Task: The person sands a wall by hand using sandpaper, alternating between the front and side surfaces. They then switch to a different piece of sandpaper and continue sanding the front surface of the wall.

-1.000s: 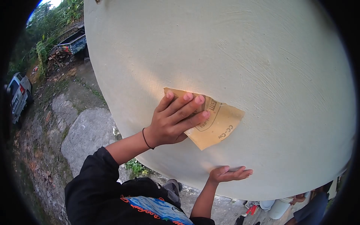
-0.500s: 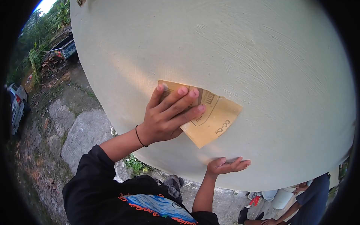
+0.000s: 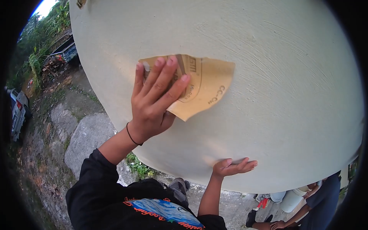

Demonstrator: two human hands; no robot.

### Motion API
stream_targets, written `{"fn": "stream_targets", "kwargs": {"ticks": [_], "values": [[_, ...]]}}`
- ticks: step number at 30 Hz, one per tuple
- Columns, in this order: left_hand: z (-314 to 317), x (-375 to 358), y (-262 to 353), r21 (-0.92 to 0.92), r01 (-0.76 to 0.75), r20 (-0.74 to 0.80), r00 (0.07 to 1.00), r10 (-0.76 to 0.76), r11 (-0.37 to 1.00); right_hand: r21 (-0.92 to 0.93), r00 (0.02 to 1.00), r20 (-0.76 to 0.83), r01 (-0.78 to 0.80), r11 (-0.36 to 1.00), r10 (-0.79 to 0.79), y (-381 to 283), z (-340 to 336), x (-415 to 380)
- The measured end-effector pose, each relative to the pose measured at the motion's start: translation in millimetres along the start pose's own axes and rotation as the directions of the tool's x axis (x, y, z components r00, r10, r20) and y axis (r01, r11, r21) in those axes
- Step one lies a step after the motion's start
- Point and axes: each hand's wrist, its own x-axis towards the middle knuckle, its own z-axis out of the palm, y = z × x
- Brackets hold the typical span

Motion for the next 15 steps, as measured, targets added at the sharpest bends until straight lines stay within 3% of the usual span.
{"fn": "stream_targets", "kwargs": {"ticks": [2, 4, 5, 6, 8, 10, 12, 14, 15], "values": [[-8, 33, -40, 0.026, 0.109, -0.320, 0.942, -0.096, 0.994, 0.001, 1.000, 0.002, 0.000, 1.000, 0.000, 2, -2, -1], [-21, 55, -77, -0.006, 0.212, -0.375, 0.906, -0.199, 0.977, -0.004, 1.000, 0.005, 0.006, 1.000, -0.006, 0, -2, 0], [-26, 58, -84, -0.159, 0.259, -0.338, 0.892, -0.299, 0.953, -0.009, 1.000, 0.000, 0.012, 1.000, -0.012, 0, -2, 1], [-21, 59, -80, -0.161, 0.255, -0.336, 0.894, -0.296, 0.953, -0.013, 1.000, 0.000, 0.008, 1.000, -0.008, -1, -2, 1], [6, 58, -55, -0.011, 0.146, -0.563, 0.816, -0.127, 0.989, -0.010, 1.000, -0.001, 0.002, 1.000, -0.002, 0, -2, 0], [48, 6, 4, -0.031, -0.160, -0.382, 0.914, 0.136, 0.987, -0.011, 1.000, -0.007, -0.010, 1.000, 0.009, -2, -1, 0], [29, -23, 33, -0.122, -0.158, -0.005, 0.987, 0.159, 0.980, -0.004, 1.000, -0.005, -0.010, 1.000, 0.010, 0, -4, -1], [18, -9, 9, -0.005, -0.126, -0.022, 0.992, 0.126, 0.992, -0.008, 1.000, 0.012, 0.001, 1.000, -0.001, 2, -3, -1], [12, 7, -7, 0.038, 0.012, -0.103, 0.995, -0.008, 0.999, -0.013, 1.000, 0.007, -0.003, 1.000, 0.003, 2, -3, -1]]}}
